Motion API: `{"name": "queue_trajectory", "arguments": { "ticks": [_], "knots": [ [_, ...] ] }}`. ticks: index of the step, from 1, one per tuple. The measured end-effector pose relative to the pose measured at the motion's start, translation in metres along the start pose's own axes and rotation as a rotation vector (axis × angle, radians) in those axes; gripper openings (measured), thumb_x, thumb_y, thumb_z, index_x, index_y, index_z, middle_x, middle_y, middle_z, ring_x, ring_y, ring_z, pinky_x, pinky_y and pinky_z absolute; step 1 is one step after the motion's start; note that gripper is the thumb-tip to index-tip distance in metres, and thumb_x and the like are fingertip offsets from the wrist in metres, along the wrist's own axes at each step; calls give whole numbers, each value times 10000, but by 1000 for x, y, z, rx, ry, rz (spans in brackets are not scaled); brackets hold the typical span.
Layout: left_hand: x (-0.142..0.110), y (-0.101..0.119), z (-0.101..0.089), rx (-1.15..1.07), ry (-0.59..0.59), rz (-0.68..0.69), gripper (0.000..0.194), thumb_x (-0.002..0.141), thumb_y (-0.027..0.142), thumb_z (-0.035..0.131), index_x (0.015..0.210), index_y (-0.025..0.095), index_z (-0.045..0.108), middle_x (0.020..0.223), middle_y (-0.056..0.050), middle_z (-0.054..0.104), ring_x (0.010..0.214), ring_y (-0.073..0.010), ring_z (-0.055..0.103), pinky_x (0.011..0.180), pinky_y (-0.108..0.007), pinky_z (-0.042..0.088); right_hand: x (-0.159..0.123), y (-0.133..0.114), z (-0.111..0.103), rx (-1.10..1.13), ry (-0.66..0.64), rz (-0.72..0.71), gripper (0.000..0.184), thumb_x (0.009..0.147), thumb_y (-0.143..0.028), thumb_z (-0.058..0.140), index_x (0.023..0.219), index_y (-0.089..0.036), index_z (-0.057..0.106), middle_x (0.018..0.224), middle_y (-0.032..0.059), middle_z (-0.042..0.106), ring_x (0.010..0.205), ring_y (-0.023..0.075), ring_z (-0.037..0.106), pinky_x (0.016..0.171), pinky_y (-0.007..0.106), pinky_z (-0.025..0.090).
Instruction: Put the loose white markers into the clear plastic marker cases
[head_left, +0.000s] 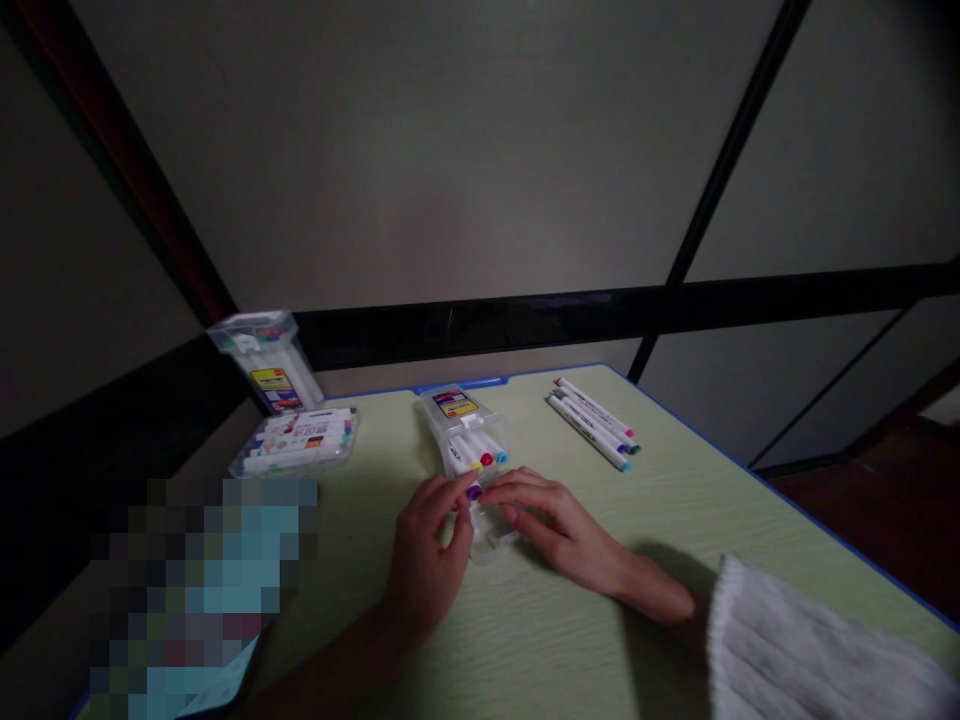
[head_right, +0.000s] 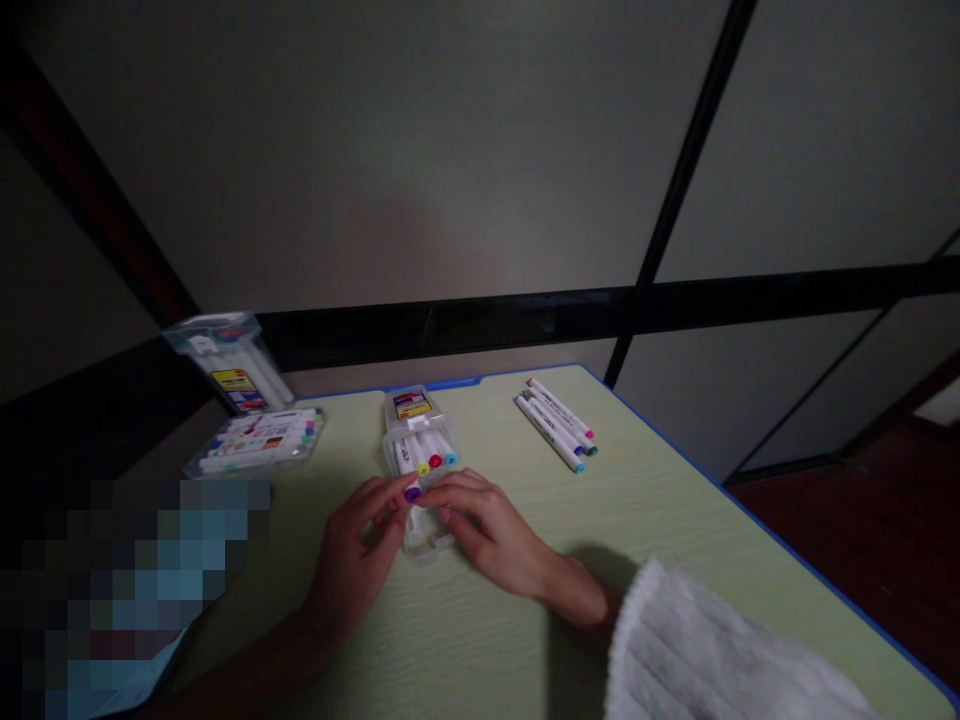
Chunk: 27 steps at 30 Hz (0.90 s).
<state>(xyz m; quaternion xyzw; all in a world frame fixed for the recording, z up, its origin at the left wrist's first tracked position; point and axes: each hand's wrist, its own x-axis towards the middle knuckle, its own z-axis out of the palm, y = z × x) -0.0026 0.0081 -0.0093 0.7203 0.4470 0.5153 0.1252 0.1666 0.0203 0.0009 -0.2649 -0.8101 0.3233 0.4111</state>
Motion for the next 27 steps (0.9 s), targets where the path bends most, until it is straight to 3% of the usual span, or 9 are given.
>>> {"name": "queue_trajectory", "arguments": {
  "ticks": [9, 27],
  "knots": [
    [0, 6, -4, -8, 42, 123, 216, 703, 58, 497, 727, 170, 680, 651, -11, 595, 576, -107, 535, 533, -195, 434, 0, 1, 0, -17, 4, 19, 209, 872, -150, 456, 977, -181, 634, 950, 76, 639, 925, 174, 561, 824, 318, 427],
    [2, 2, 0, 11, 27, -57, 213, 732, 103, 473, 751, 155, 679, 649, -14, 600, 541, -95, 510, 502, -185, 404, 1, 1, 0, -38, 3, 23, 165, 876, -203, 462, 906, -187, 624, 899, 68, 639, 880, 175, 573, 787, 318, 439]
  ]
}}
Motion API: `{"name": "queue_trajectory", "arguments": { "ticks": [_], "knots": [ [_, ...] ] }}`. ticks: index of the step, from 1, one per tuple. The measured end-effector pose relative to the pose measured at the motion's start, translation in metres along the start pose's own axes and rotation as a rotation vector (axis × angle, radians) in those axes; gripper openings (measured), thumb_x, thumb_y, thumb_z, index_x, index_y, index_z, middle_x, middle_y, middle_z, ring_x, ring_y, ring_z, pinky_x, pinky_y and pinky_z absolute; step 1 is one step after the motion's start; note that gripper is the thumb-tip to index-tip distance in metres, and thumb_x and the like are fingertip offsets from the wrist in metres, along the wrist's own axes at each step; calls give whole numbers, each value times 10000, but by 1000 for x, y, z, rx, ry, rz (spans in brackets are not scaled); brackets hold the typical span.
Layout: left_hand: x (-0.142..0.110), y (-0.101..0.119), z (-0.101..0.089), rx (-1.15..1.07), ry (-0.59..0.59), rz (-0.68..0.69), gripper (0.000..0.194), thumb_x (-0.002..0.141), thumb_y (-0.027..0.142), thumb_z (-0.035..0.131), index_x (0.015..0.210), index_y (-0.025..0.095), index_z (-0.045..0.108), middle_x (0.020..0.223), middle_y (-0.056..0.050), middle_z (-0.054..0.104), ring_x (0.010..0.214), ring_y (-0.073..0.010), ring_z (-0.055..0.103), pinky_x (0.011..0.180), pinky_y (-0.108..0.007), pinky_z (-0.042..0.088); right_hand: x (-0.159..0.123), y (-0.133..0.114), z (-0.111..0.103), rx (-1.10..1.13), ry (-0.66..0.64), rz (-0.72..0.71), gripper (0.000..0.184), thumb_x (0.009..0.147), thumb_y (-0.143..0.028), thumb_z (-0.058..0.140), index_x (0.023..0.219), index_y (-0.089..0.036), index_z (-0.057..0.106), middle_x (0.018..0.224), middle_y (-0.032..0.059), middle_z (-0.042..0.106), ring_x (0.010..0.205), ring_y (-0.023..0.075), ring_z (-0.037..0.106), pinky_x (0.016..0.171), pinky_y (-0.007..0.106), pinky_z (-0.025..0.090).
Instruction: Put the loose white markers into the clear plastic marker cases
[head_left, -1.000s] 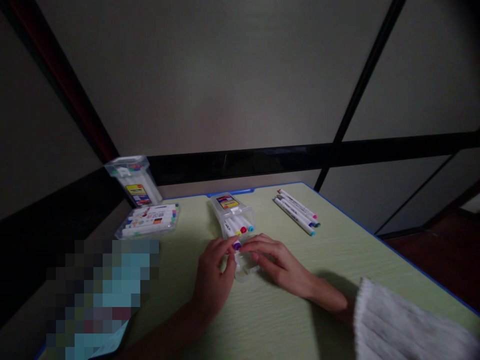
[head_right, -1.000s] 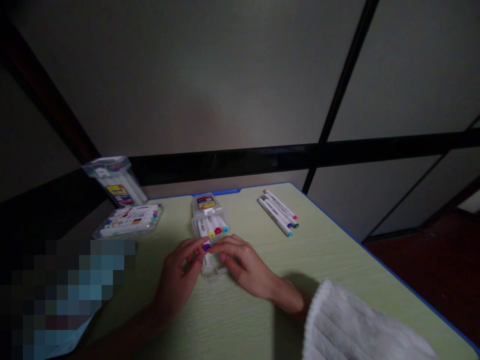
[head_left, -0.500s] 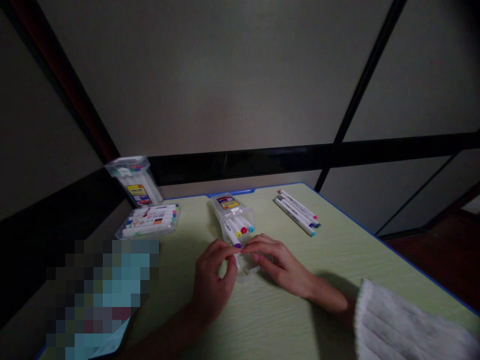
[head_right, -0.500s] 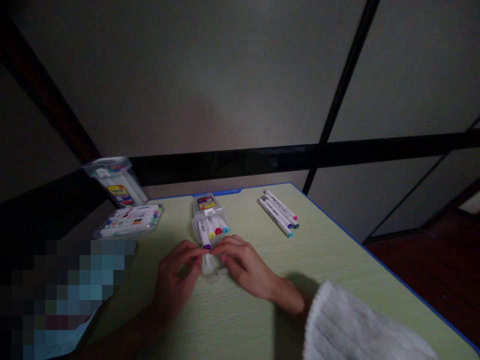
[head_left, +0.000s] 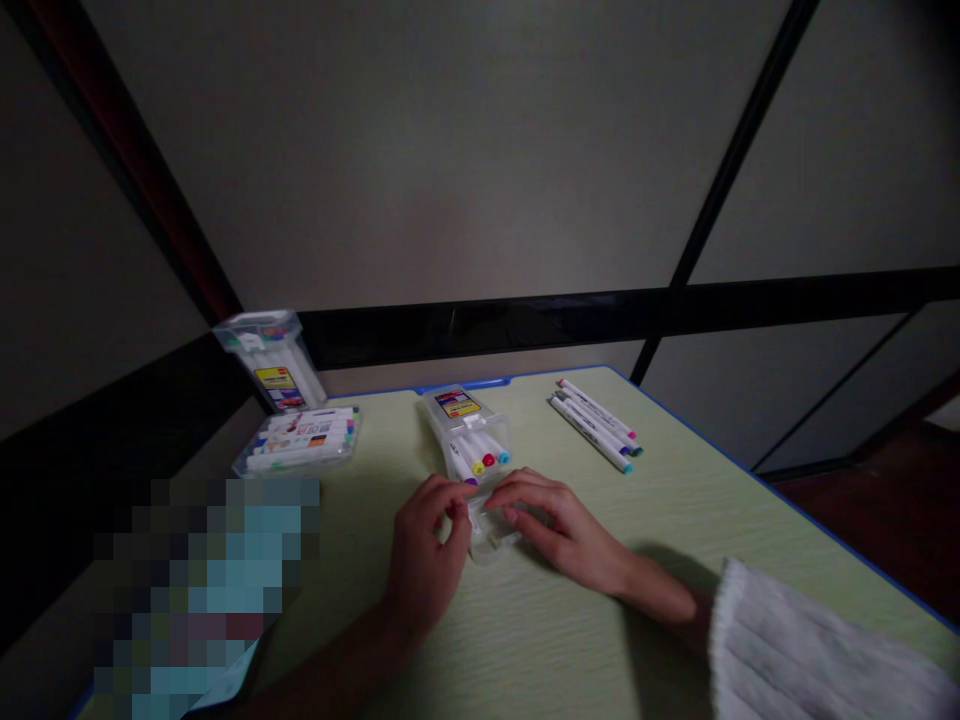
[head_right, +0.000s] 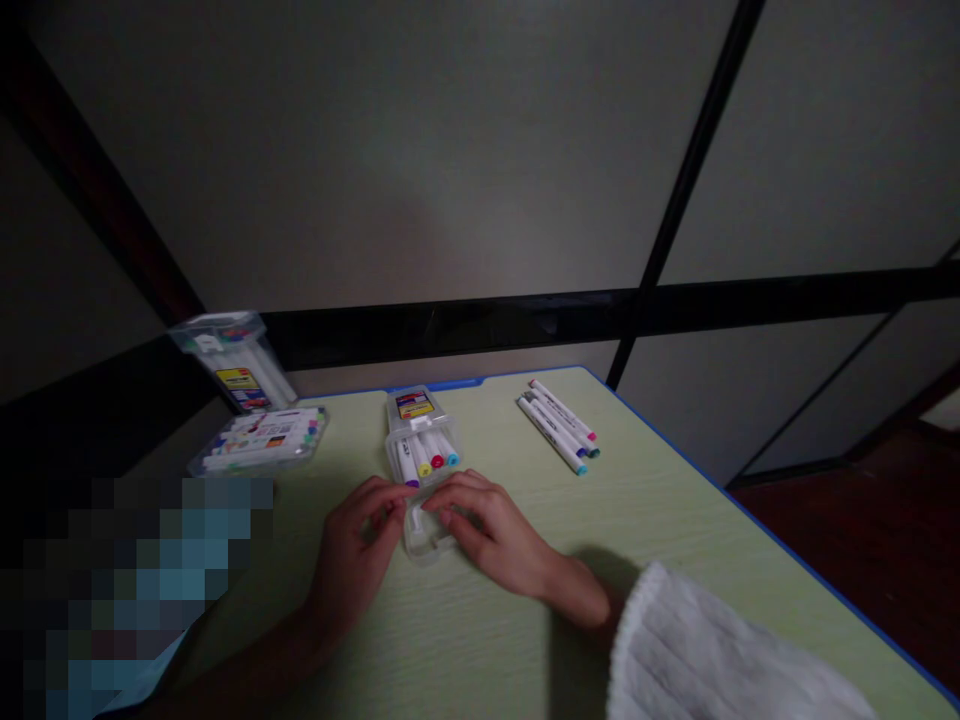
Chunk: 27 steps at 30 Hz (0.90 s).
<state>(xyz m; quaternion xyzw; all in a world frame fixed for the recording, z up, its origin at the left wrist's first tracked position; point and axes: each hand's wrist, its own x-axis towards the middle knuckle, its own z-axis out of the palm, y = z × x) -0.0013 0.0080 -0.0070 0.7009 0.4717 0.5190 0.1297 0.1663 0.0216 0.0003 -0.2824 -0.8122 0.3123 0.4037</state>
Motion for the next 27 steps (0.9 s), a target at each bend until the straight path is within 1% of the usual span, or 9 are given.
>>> {"name": "queue_trajectory", "arguments": {
  "ticks": [3, 9, 16, 19, 23, 27],
  "knots": [
    [0, -1, 0, -5, -11, -21, 208, 726, 105, 478, 772, 150, 676, 646, -11, 588, 547, -96, 508, 510, -186, 405, 0, 0, 0, 2, 1, 1, 160, 875, -206, 464, 897, -187, 621, 889, 65, 638, 870, 174, 573, 781, 317, 440],
    [2, -1, 0, -15, -29, -107, 209, 721, 113, 479, 800, 144, 671, 642, -2, 572, 538, -93, 502, 498, -187, 389, 0, 0, 0, -16, -3, -6, 150, 871, -192, 466, 874, -185, 616, 868, 64, 633, 845, 167, 571, 757, 307, 444],
    [1, -5, 0, -37, -42, -155, 239, 708, 124, 488, 864, 144, 669, 667, -3, 580, 567, -102, 522, 505, -193, 395, 1, -1, 0, -25, -5, -17, 154, 870, -189, 465, 874, -185, 618, 873, 67, 639, 853, 173, 573, 758, 313, 447],
    [1, -6, 1, -44, -37, -172, 240, 707, 117, 486, 860, 147, 668, 661, 1, 575, 567, -99, 524, 507, -189, 399, 1, -2, 0, -26, -1, -5, 156, 866, -177, 463, 872, -187, 619, 859, 63, 636, 848, 175, 575, 757, 311, 447],
    [2, -5, 2, -50, -32, -186, 250, 707, 113, 482, 870, 150, 668, 651, 6, 569, 551, -93, 517, 497, -182, 394, 0, 0, 0, -41, 63, 39, 165, 851, -144, 461, 892, -184, 616, 881, 65, 639, 875, 186, 573, 784, 327, 438],
    [2, -4, 2, -41, -31, -192, 224, 718, 125, 476, 836, 148, 664, 650, 6, 566, 537, -92, 506, 489, -186, 386, -1, 5, -1, -38, 186, 119, 160, 835, -132, 465, 889, -177, 610, 892, 73, 635, 877, 195, 572, 795, 343, 439]
  ]
}}
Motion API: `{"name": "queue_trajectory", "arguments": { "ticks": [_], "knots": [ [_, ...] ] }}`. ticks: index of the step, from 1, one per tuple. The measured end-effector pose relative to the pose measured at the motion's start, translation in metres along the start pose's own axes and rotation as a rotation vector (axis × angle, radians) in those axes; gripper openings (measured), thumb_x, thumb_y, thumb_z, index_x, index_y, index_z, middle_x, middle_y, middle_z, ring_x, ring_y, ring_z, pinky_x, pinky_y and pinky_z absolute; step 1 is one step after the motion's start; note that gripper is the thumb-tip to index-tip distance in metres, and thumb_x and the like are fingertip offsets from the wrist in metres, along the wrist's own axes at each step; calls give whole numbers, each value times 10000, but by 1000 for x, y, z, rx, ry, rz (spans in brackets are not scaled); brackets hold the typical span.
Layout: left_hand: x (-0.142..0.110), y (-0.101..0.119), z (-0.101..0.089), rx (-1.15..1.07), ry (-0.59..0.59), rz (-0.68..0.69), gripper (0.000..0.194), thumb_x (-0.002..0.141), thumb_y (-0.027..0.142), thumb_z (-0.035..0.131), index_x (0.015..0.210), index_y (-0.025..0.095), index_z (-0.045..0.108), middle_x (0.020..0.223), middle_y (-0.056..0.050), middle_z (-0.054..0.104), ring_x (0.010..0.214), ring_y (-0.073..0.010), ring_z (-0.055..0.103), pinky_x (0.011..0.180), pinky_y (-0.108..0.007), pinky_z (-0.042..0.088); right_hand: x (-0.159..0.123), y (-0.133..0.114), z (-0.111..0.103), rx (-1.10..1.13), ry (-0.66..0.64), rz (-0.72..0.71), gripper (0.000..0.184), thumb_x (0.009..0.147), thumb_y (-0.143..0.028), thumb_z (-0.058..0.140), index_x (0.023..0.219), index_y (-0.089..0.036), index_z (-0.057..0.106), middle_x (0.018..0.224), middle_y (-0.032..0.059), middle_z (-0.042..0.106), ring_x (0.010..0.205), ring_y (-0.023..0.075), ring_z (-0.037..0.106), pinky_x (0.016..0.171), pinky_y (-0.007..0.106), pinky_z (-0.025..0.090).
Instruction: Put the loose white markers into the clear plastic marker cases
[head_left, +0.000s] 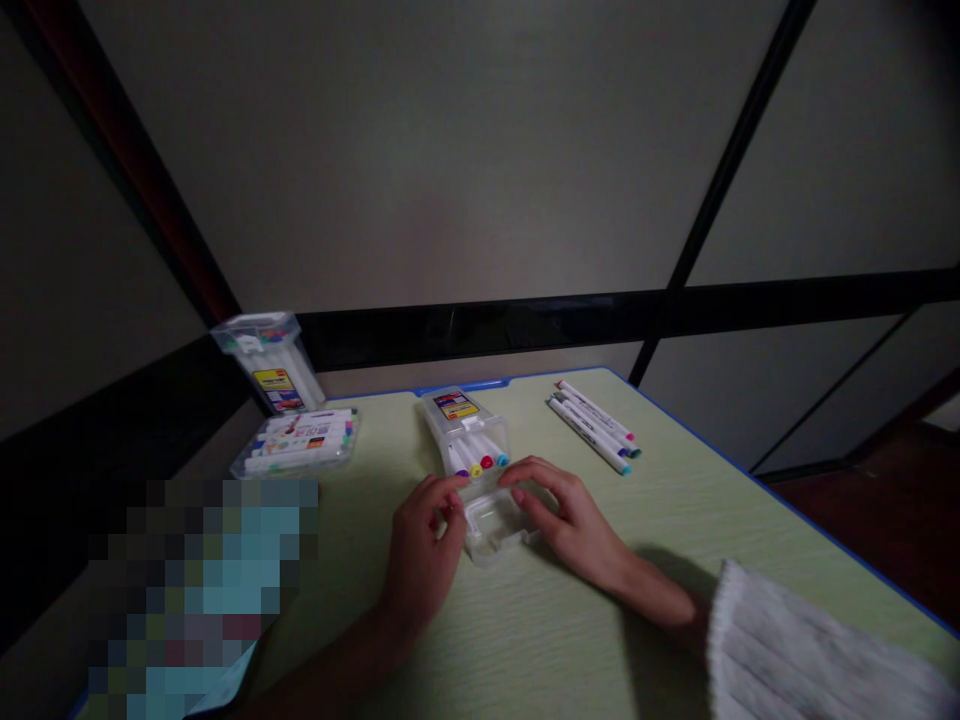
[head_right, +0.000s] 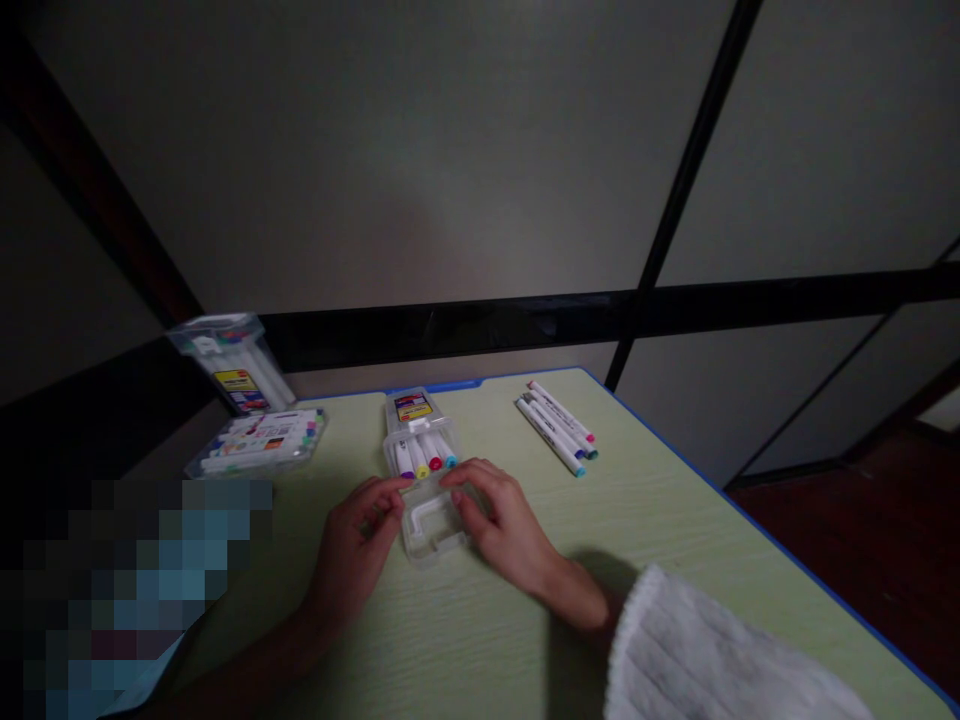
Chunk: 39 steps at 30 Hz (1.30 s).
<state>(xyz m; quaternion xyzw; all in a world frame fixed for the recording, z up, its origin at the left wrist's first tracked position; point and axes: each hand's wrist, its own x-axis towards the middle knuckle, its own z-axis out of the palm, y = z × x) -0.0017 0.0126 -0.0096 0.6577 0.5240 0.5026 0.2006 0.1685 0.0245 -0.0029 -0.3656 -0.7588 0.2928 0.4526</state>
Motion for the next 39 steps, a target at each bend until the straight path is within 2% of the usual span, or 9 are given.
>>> {"name": "queue_trajectory", "arguments": {
  "ticks": [3, 7, 18, 31, 35, 39],
  "knots": [
    [0, 1, 0, 12, -8, -1, 208, 731, 139, 473, 823, 145, 659, 650, 0, 571, 543, -98, 509, 494, -191, 389, 1, 3, -1, 8, 67, 16, 171, 821, -121, 475, 900, -186, 613, 951, 73, 637, 934, 202, 566, 851, 365, 421],
    [0, 1, 0, 26, -21, -9, 212, 736, 142, 466, 833, 129, 654, 659, -13, 580, 552, -109, 514, 506, -203, 393, 1, 5, -1, 9, 92, 22, 185, 806, -110, 478, 902, -179, 621, 987, 79, 644, 973, 208, 560, 891, 380, 403],
    [-1, -3, 0, 17, -50, 78, 254, 744, 103, 462, 867, 125, 683, 670, -14, 557, 527, -87, 471, 484, -182, 370, 1, 9, 1, -18, 101, 28, 190, 791, -100, 492, 889, -188, 629, 979, 66, 648, 970, 202, 560, 889, 376, 407],
    [-1, -8, 2, 69, -84, 112, 289, 742, 75, 451, 909, 107, 685, 667, -13, 540, 500, -72, 441, 452, -167, 355, 1, 8, 2, -9, 85, 37, 196, 786, -102, 495, 888, -191, 636, 973, 68, 643, 966, 204, 562, 889, 392, 407],
    [-1, -9, 2, 67, -66, 139, 270, 728, 53, 461, 868, 118, 682, 671, -14, 554, 519, -79, 466, 476, -173, 380, 1, 8, 2, -36, 117, -5, 182, 785, -93, 478, 834, -183, 628, 929, 66, 649, 925, 200, 566, 850, 371, 420],
    [-2, -6, 1, 38, -44, 243, 221, 722, 35, 474, 765, 136, 665, 688, -19, 575, 597, -101, 526, 541, -189, 417, 3, 8, -3, -133, 219, -66, 160, 772, -95, 464, 757, -183, 596, 804, 53, 631, 807, 197, 558, 744, 341, 429]
  ]
}}
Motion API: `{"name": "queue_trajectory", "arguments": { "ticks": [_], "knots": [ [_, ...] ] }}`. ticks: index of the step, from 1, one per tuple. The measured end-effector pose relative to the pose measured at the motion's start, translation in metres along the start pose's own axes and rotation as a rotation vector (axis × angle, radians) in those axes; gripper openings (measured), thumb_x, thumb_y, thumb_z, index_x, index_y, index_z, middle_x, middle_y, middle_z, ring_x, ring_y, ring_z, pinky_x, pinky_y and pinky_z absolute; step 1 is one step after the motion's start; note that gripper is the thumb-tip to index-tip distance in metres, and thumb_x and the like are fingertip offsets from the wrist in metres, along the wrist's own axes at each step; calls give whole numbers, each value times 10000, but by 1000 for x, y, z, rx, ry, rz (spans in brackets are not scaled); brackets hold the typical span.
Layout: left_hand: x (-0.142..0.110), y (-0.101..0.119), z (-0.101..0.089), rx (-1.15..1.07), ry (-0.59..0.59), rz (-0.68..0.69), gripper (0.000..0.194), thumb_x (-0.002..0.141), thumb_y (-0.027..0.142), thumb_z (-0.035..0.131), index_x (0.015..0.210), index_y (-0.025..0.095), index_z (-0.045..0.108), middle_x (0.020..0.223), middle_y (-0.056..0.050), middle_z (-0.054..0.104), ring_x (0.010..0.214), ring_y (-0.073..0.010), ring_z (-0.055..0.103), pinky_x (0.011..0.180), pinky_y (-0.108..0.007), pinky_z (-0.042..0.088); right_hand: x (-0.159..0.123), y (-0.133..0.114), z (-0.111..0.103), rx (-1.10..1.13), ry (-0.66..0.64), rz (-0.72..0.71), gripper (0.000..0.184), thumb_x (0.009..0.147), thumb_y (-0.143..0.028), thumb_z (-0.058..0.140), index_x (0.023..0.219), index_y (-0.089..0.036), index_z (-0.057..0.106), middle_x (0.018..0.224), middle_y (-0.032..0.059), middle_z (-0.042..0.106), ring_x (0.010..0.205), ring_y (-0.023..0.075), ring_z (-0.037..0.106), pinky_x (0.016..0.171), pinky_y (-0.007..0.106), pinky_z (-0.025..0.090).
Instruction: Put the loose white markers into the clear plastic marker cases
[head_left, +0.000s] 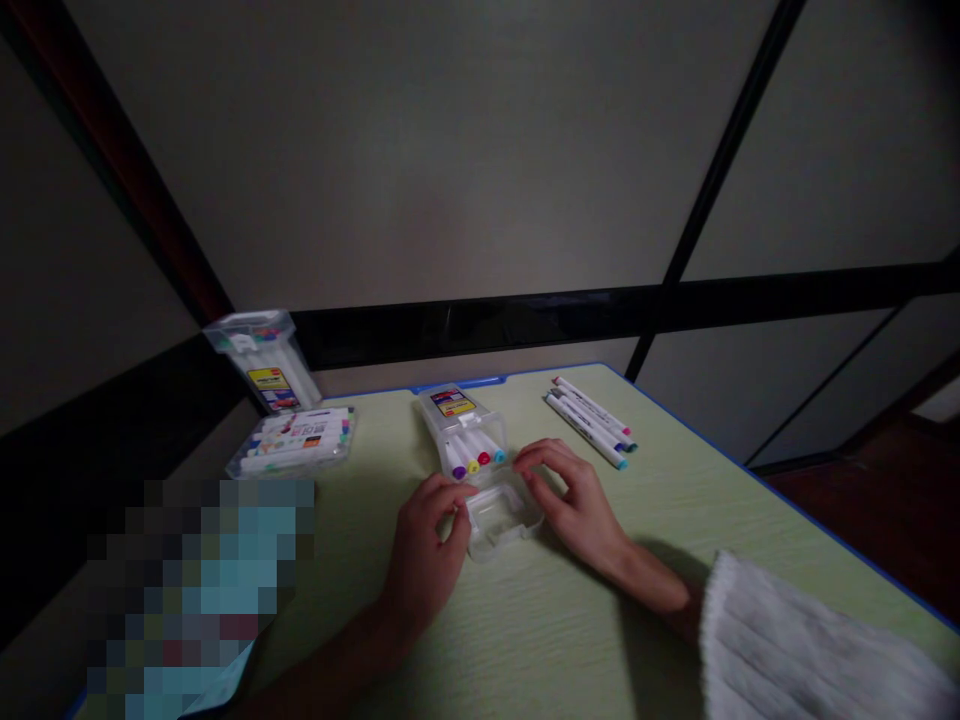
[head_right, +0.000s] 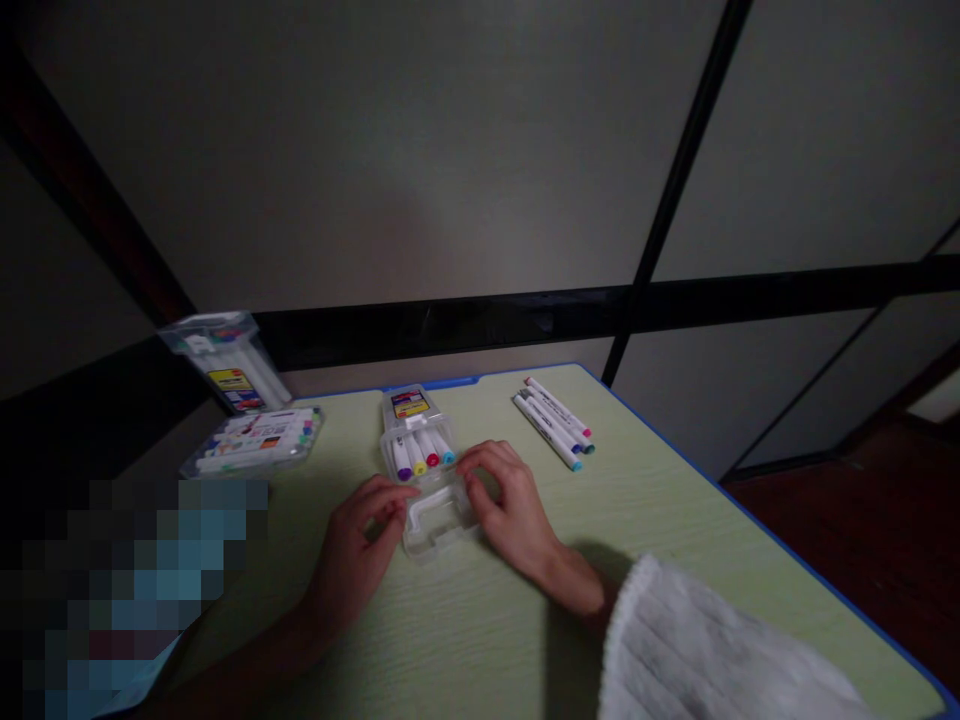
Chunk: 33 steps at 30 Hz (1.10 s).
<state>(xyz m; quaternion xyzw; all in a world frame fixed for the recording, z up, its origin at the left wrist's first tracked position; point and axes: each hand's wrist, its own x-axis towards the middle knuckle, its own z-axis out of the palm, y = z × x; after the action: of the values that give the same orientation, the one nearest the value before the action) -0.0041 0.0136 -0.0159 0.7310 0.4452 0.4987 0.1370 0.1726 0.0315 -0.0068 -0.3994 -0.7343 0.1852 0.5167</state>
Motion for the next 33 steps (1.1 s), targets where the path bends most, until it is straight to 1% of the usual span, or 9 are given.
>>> {"name": "queue_trajectory", "arguments": {
  "ticks": [3, 6, 8, 11, 15, 17, 20, 25, 33],
  "knots": [
    [-1, 4, -2, -23, -5, 95, 196, 719, 22, 484, 710, 143, 638, 691, -19, 571, 650, -114, 555, 590, -201, 439, 3, 6, -4, -106, 57, -30, 149, 756, -96, 450, 712, -180, 566, 743, 51, 603, 753, 198, 533, 696, 334, 414],
    [-2, 10, -3, -45, -27, 196, 184, 726, 17, 487, 699, 137, 623, 675, -18, 547, 653, -112, 555, 601, -202, 447, 6, 16, -7, -216, 91, -26, 152, 737, -90, 442, 684, -179, 553, 736, 58, 602, 746, 202, 525, 707, 342, 400],
    [-3, 13, -4, -55, -46, 255, 187, 729, 11, 481, 714, 133, 621, 681, -21, 540, 651, -108, 549, 594, -198, 448, 9, 23, -10, -292, 76, -12, 161, 717, -79, 439, 684, -180, 561, 747, 60, 609, 755, 205, 531, 712, 338, 394],
    [-4, 14, -5, -61, -79, 306, 203, 720, -5, 471, 736, 132, 620, 699, -27, 542, 663, -109, 547, 592, -198, 449, 14, 33, -17, -481, 17, 22, 181, 679, -60, 450, 694, -180, 584, 761, 60, 624, 787, 217, 542, 725, 341, 373],
    [-5, 14, -5, -59, -98, 318, 213, 718, -10, 466, 743, 133, 622, 707, -30, 543, 669, -109, 548, 595, -197, 454, 23, 45, -35, -799, 18, 84, 174, 716, -100, 474, 750, -183, 624, 919, 76, 642, 885, 244, 535, 693, 343, 335],
    [-5, 14, -5, -60, -90, 315, 213, 717, -9, 468, 742, 136, 622, 709, -29, 545, 671, -108, 550, 597, -196, 456, 27, 51, -44, -914, 34, 141, 186, 729, -118, 482, 807, -185, 637, 915, 72, 640, 860, 241, 533, 665, 339, 319],
    [-4, 15, -6, -65, -89, 297, 207, 718, -3, 472, 733, 140, 621, 708, -26, 547, 672, -107, 552, 597, -194, 458, 30, 58, -55, -1025, 44, 217, 183, 753, -159, 485, 845, -178, 641, 903, 80, 624, 853, 241, 521, 664, 343, 312],
    [-4, 15, -6, -63, -105, 251, 202, 723, 5, 471, 720, 144, 618, 702, -23, 547, 667, -105, 554, 596, -191, 455, 30, 60, -60, -1084, -33, 312, 206, 791, -218, 460, 879, -174, 640, 936, 101, 603, 882, 251, 513, 669, 346, 316],
    [-4, 16, -5, -77, -106, 249, 210, 714, -2, 466, 713, 141, 621, 691, -22, 546, 658, -103, 554, 591, -184, 449, 31, 58, -58, -1114, -91, 376, 193, 790, -227, 473, 895, -165, 622, 954, 114, 582, 903, 263, 520, 675, 353, 338]
  ]
}}
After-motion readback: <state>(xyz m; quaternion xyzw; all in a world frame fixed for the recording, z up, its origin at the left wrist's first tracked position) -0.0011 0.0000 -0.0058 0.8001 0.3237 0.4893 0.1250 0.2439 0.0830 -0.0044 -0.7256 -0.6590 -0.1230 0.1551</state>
